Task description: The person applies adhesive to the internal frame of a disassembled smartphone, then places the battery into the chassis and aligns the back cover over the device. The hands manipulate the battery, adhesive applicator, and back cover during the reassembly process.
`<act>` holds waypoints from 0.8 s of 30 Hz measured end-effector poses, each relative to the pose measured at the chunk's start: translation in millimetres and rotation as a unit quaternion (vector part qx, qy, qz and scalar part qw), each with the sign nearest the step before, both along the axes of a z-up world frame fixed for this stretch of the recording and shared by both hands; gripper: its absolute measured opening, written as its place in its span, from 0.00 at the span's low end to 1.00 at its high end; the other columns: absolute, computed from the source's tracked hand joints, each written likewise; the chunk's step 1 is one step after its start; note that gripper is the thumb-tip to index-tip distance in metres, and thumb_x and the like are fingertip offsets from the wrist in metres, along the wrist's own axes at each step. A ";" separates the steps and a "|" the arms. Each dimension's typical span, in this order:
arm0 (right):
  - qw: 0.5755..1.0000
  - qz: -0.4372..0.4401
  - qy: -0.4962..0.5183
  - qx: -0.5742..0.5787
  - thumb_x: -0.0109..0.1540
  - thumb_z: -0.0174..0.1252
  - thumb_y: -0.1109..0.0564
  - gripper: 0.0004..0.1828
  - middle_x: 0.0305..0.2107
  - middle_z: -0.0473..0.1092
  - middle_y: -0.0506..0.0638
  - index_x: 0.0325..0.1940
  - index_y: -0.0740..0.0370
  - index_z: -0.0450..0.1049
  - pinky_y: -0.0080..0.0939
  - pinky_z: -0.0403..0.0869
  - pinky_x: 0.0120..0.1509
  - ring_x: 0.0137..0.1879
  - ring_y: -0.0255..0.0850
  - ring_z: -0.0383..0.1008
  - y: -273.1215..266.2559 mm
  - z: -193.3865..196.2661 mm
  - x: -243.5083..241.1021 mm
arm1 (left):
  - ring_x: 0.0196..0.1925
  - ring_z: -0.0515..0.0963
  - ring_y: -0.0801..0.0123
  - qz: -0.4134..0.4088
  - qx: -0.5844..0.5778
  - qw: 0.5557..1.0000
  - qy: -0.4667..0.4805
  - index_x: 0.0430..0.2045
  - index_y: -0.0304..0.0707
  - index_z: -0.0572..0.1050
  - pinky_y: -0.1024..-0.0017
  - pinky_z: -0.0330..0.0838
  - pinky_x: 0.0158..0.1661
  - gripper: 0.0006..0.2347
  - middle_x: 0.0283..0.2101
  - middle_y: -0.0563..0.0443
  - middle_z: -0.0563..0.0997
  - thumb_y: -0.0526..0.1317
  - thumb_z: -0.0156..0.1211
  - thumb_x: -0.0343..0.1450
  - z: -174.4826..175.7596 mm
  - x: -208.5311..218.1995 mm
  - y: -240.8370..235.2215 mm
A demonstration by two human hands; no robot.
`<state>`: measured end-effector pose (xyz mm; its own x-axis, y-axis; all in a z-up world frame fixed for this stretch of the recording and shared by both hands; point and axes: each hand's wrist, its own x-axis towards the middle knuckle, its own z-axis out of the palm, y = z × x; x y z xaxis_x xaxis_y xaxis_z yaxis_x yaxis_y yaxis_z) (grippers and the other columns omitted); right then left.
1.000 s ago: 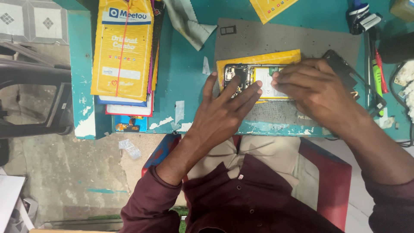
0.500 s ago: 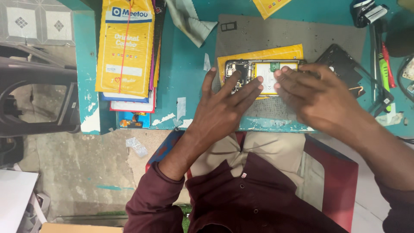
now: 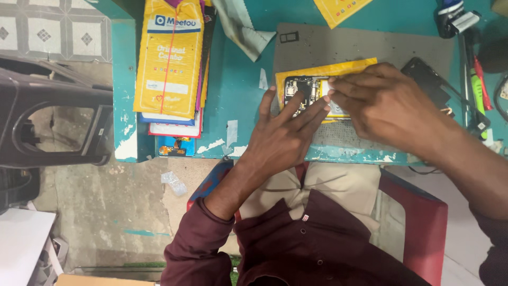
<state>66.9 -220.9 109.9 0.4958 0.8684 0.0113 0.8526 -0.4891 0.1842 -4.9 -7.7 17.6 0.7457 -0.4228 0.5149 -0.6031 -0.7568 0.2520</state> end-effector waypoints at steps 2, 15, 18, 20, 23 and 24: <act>0.998 0.010 -0.039 -0.042 0.53 0.62 0.60 0.23 0.55 0.77 0.49 0.53 0.61 0.81 0.44 0.72 0.66 0.63 0.39 0.75 2.2 0.5 -3.0 | 0.65 0.71 0.60 0.000 -0.001 1.000 -0.002 0.55 0.41 0.81 0.38 0.52 0.68 0.16 0.64 0.59 0.78 0.36 0.63 0.72 -2.7 -0.7 0.1; 1.000 -0.015 0.012 0.024 0.61 0.59 0.41 0.26 0.57 0.75 0.46 0.58 0.57 0.79 0.46 0.72 0.70 0.66 0.41 0.73 -29.9 -6.5 -12.8 | 0.72 0.66 0.61 -0.007 -0.067 0.996 0.051 0.60 0.43 0.77 0.38 0.49 0.68 0.19 0.67 0.60 0.75 0.42 0.67 0.74 3.8 2.2 27.2; 0.999 -0.007 -0.027 -0.023 0.62 0.57 0.40 0.26 0.56 0.75 0.45 0.59 0.53 0.78 0.44 0.75 0.68 0.63 0.38 0.74 -35.4 -17.0 -7.4 | 0.73 0.65 0.59 -0.009 -0.066 0.995 0.070 0.61 0.39 0.74 0.41 0.51 0.68 0.21 0.69 0.56 0.72 0.44 0.68 0.73 5.2 5.7 32.1; 0.998 0.016 -0.039 -0.039 0.64 0.56 0.40 0.25 0.56 0.76 0.45 0.60 0.53 0.77 0.42 0.76 0.67 0.63 0.39 0.75 -41.2 -21.5 -4.9 | 0.73 0.64 0.57 -0.006 -0.064 0.995 0.077 0.62 0.38 0.73 0.42 0.52 0.67 0.23 0.70 0.55 0.70 0.45 0.68 0.73 3.4 5.0 32.9; 0.988 0.087 -0.101 -0.074 0.64 0.55 0.42 0.25 0.55 0.76 0.46 0.61 0.54 0.76 0.38 0.78 0.65 0.61 0.39 0.77 -47.6 -25.6 0.9 | 0.74 0.64 0.57 0.001 -0.068 0.995 0.075 0.64 0.38 0.71 0.43 0.52 0.68 0.26 0.71 0.53 0.68 0.47 0.69 0.72 1.6 6.0 32.4; 0.981 0.117 -0.130 -0.087 0.64 0.55 0.43 0.25 0.55 0.77 0.47 0.61 0.55 0.76 0.37 0.78 0.64 0.61 0.38 0.77 -49.1 -26.0 3.7 | 0.74 0.64 0.58 0.004 -0.070 0.995 0.075 0.65 0.38 0.70 0.43 0.52 0.68 0.27 0.72 0.53 0.68 0.47 0.69 0.72 1.5 6.3 31.7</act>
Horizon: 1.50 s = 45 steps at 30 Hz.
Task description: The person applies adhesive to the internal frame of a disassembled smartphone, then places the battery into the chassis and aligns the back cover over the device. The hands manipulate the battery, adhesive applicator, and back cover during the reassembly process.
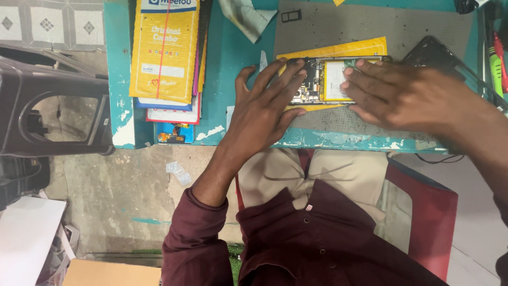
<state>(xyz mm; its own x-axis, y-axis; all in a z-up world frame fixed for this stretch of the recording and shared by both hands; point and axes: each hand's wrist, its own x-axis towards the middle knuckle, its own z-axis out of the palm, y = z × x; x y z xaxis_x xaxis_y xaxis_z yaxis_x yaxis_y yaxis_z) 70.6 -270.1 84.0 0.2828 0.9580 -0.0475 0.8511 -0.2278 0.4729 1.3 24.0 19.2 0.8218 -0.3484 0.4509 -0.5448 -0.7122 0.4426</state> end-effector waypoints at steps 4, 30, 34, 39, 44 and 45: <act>0.997 -0.013 0.075 0.029 0.60 0.57 0.41 0.25 0.55 0.79 0.46 0.56 0.54 0.80 0.35 0.79 0.53 0.58 0.38 0.79 -5.1 3.1 12.9 | 0.75 0.64 0.61 0.002 -0.027 0.999 0.023 0.69 0.34 0.64 0.45 0.52 0.70 0.32 0.73 0.50 0.66 0.48 0.69 0.71 -0.5 0.3 1.6; 0.839 -0.306 0.399 0.207 0.65 0.65 0.53 0.16 0.32 0.80 0.56 0.56 0.56 0.82 0.41 0.75 0.39 0.31 0.40 0.79 -12.5 11.0 116.6 | 0.76 0.63 0.54 0.016 -0.086 0.993 0.085 0.73 0.27 0.46 0.47 0.47 0.72 0.45 0.74 0.34 0.62 0.47 0.72 0.68 -1.5 6.9 1.7; 0.765 -0.310 0.494 0.272 0.65 0.64 0.53 0.15 0.37 0.81 0.53 0.55 0.58 0.82 0.36 0.76 0.46 0.40 0.36 0.80 -12.0 5.5 131.2 | 0.75 0.64 0.53 0.019 -0.089 0.991 0.101 0.73 0.27 0.46 0.47 0.46 0.72 0.43 0.73 0.33 0.62 0.47 0.69 0.70 -1.3 8.6 3.0; 0.660 -0.315 0.576 0.367 0.67 0.62 0.57 0.15 0.41 0.80 0.54 0.56 0.67 0.80 0.33 0.76 0.48 0.43 0.36 0.79 -20.2 6.1 133.8 | 0.75 0.64 0.52 0.011 -0.101 0.991 0.082 0.73 0.27 0.48 0.48 0.46 0.72 0.39 0.74 0.33 0.63 0.46 0.66 0.73 -4.0 7.7 6.3; 0.531 -0.281 0.652 0.463 0.69 0.62 0.60 0.15 0.44 0.78 0.53 0.57 0.73 0.78 0.30 0.72 0.44 0.42 0.33 0.76 -26.0 0.1 122.2 | 0.74 0.66 0.52 0.012 -0.111 0.991 0.078 0.73 0.26 0.50 0.48 0.48 0.73 0.34 0.72 0.34 0.66 0.42 0.62 0.76 -6.5 6.1 2.9; 0.519 -0.291 0.655 0.465 0.70 0.61 0.60 0.14 0.43 0.78 0.54 0.58 0.73 0.78 0.30 0.70 0.42 0.41 0.33 0.75 -26.7 -2.1 119.0 | 0.74 0.67 0.52 0.011 -0.111 0.990 0.082 0.73 0.27 0.50 0.48 0.48 0.73 0.34 0.71 0.35 0.67 0.42 0.62 0.76 -6.8 5.9 2.5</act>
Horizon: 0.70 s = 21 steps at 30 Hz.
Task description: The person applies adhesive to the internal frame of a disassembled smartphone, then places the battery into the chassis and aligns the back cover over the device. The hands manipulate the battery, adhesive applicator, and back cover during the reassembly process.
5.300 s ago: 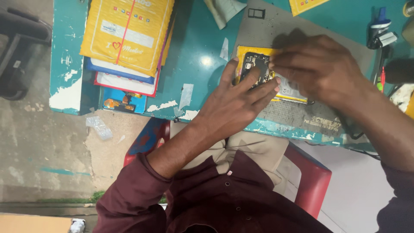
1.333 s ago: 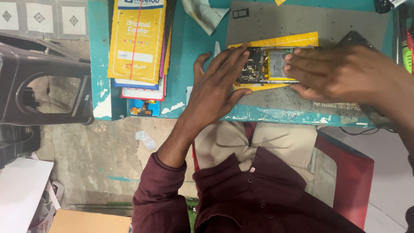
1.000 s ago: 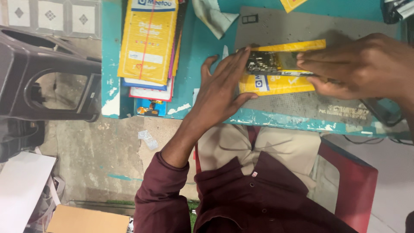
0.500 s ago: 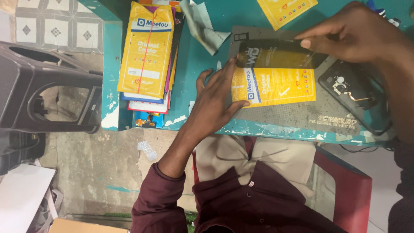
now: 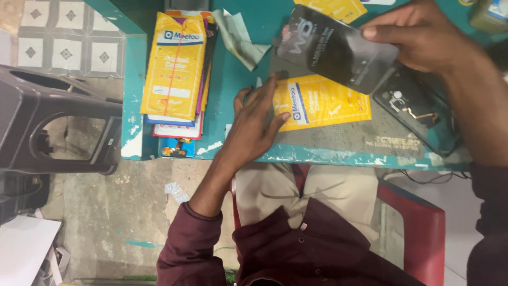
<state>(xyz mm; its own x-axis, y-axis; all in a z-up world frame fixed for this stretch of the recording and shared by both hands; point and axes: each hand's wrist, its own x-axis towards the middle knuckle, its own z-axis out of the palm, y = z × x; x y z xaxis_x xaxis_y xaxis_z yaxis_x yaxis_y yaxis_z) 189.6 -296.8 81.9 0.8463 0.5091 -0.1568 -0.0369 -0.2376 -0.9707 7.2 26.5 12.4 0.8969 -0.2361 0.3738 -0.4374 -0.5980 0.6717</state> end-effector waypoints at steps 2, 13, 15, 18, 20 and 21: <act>0.999 -0.031 -0.007 -0.044 0.67 0.62 0.62 0.14 0.37 0.77 0.51 0.55 0.73 0.78 0.31 0.62 0.34 0.35 0.32 0.67 4.6 -3.7 -1.6 | 0.74 0.68 0.52 0.004 -0.012 1.000 -0.002 0.74 0.28 0.52 0.50 0.49 0.73 0.32 0.71 0.35 0.68 0.41 0.61 0.77 2.5 1.2 0.0; 0.999 -0.004 -0.027 0.023 0.70 0.62 0.64 0.13 0.44 0.78 0.54 0.58 0.73 0.78 0.29 0.70 0.44 0.42 0.33 0.76 5.2 1.4 -12.0 | 0.74 0.69 0.54 -0.015 -0.396 0.912 0.105 0.74 0.28 0.51 0.62 0.69 0.69 0.30 0.77 0.35 0.59 0.40 0.58 0.78 15.7 7.2 -8.8; 0.998 -0.016 -0.052 -0.031 0.70 0.63 0.63 0.12 0.41 0.77 0.54 0.56 0.73 0.79 0.29 0.66 0.37 0.39 0.32 0.73 6.2 7.5 -22.0 | 0.70 0.73 0.55 -0.028 -0.482 0.862 0.151 0.73 0.25 0.52 0.63 0.70 0.68 0.31 0.74 0.36 0.63 0.41 0.59 0.78 14.2 12.9 -10.1; 0.999 0.030 -0.007 0.029 0.66 0.62 0.61 0.13 0.40 0.80 0.52 0.52 0.72 0.78 0.28 0.78 0.44 0.40 0.32 0.80 10.9 16.6 -48.5 | 0.60 0.79 0.57 -0.064 -0.593 0.773 0.216 0.74 0.22 0.55 0.61 0.75 0.64 0.30 0.59 0.34 0.71 0.43 0.58 0.80 13.1 14.7 -8.6; 0.998 -0.040 0.039 0.001 0.65 0.64 0.59 0.15 0.36 0.79 0.53 0.54 0.70 0.80 0.29 0.63 0.28 0.29 0.31 0.69 11.6 17.9 -77.7 | 0.53 0.81 0.61 -0.087 -0.632 0.727 0.254 0.73 0.21 0.57 0.61 0.78 0.59 0.29 0.53 0.35 0.76 0.44 0.56 0.81 12.5 10.7 -6.2; 0.995 -0.073 0.064 -0.012 0.64 0.65 0.59 0.17 0.34 0.78 0.53 0.55 0.69 0.81 0.29 0.56 0.20 0.24 0.30 0.63 11.8 16.0 -94.3 | 0.50 0.81 0.63 -0.094 -0.636 0.716 0.272 0.73 0.21 0.59 0.63 0.78 0.56 0.28 0.54 0.37 0.78 0.45 0.55 0.81 11.9 3.3 -4.1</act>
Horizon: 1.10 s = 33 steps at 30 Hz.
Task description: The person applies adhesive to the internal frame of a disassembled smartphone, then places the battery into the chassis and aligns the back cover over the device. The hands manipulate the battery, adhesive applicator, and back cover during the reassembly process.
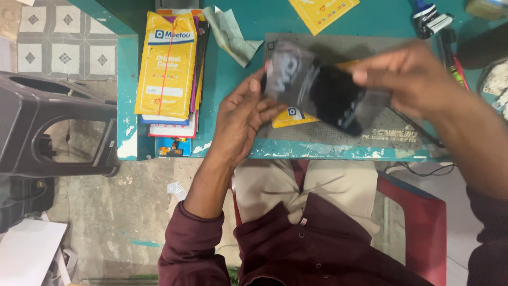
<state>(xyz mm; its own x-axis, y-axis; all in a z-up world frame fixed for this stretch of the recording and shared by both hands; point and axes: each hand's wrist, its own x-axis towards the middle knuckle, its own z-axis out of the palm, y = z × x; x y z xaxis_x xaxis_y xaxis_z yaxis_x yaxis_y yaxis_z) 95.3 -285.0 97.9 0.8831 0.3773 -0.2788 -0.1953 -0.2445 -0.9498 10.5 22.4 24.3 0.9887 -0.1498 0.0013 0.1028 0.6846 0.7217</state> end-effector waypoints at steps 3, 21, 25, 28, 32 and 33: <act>0.990 0.024 0.015 -0.140 0.62 0.62 0.54 0.16 0.34 0.82 0.52 0.52 0.61 0.82 0.34 0.74 0.32 0.31 0.32 0.78 -2.6 -11.9 -58.2 | 0.50 0.82 0.64 -0.035 -0.032 0.998 0.032 0.69 0.19 0.64 0.64 0.78 0.50 0.26 0.57 0.37 0.79 0.45 0.54 0.81 -1.7 -27.2 0.0; 0.993 0.100 -0.032 -0.062 0.61 0.63 0.59 0.21 0.15 0.75 0.46 0.58 0.64 0.79 0.31 0.64 0.22 0.16 0.29 0.68 -45.0 -89.3 -381.1 | 0.55 0.85 0.54 -0.197 0.049 0.976 0.073 0.51 0.20 0.78 0.63 0.79 0.61 0.12 0.49 0.31 0.84 0.36 0.59 0.80 -15.8 -246.6 -40.3; 0.974 0.182 -0.129 0.025 0.65 0.60 0.58 0.20 0.34 0.83 0.52 0.60 0.66 0.75 0.28 0.76 0.29 0.30 0.28 0.81 -41.9 -75.5 -384.3 | 0.52 0.85 0.49 -0.229 0.007 0.972 0.044 0.51 0.19 0.77 0.59 0.81 0.57 0.12 0.46 0.29 0.83 0.35 0.59 0.81 -17.8 -270.0 -39.4; 0.977 0.196 -0.083 0.007 0.62 0.61 0.57 0.19 0.25 0.83 0.45 0.57 0.61 0.77 0.25 0.66 0.17 0.16 0.22 0.73 -36.9 -62.1 -380.0 | 0.52 0.85 0.47 -0.221 -0.018 0.975 0.015 0.52 0.19 0.77 0.58 0.81 0.57 0.12 0.46 0.28 0.83 0.36 0.58 0.82 -20.6 -280.0 -39.3; 0.976 0.195 -0.054 -0.081 0.58 0.64 0.54 0.17 0.20 0.81 0.44 0.51 0.54 0.83 0.30 0.59 0.13 0.09 0.27 0.67 -27.2 -43.6 -369.6 | 0.52 0.85 0.48 -0.225 -0.019 0.974 -0.014 0.49 0.17 0.77 0.59 0.82 0.57 0.13 0.46 0.29 0.83 0.38 0.56 0.83 -15.4 -284.8 -38.8; 0.973 0.198 -0.050 -0.103 0.58 0.65 0.52 0.16 0.19 0.81 0.44 0.49 0.52 0.85 0.31 0.58 0.13 0.08 0.29 0.66 -23.5 -41.4 -366.4 | 0.52 0.85 0.48 -0.229 -0.016 0.973 -0.015 0.49 0.17 0.77 0.59 0.82 0.57 0.13 0.46 0.29 0.83 0.37 0.56 0.83 -13.7 -285.2 -37.2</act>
<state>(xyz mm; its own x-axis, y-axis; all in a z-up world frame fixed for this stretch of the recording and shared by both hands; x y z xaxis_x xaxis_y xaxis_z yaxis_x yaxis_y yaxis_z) -271.2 -308.5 56.5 0.7062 0.6391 -0.3047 0.0442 -0.4693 -0.8819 -274.7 -14.8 10.6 0.8175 -0.5745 0.0407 0.3816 0.5933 0.7088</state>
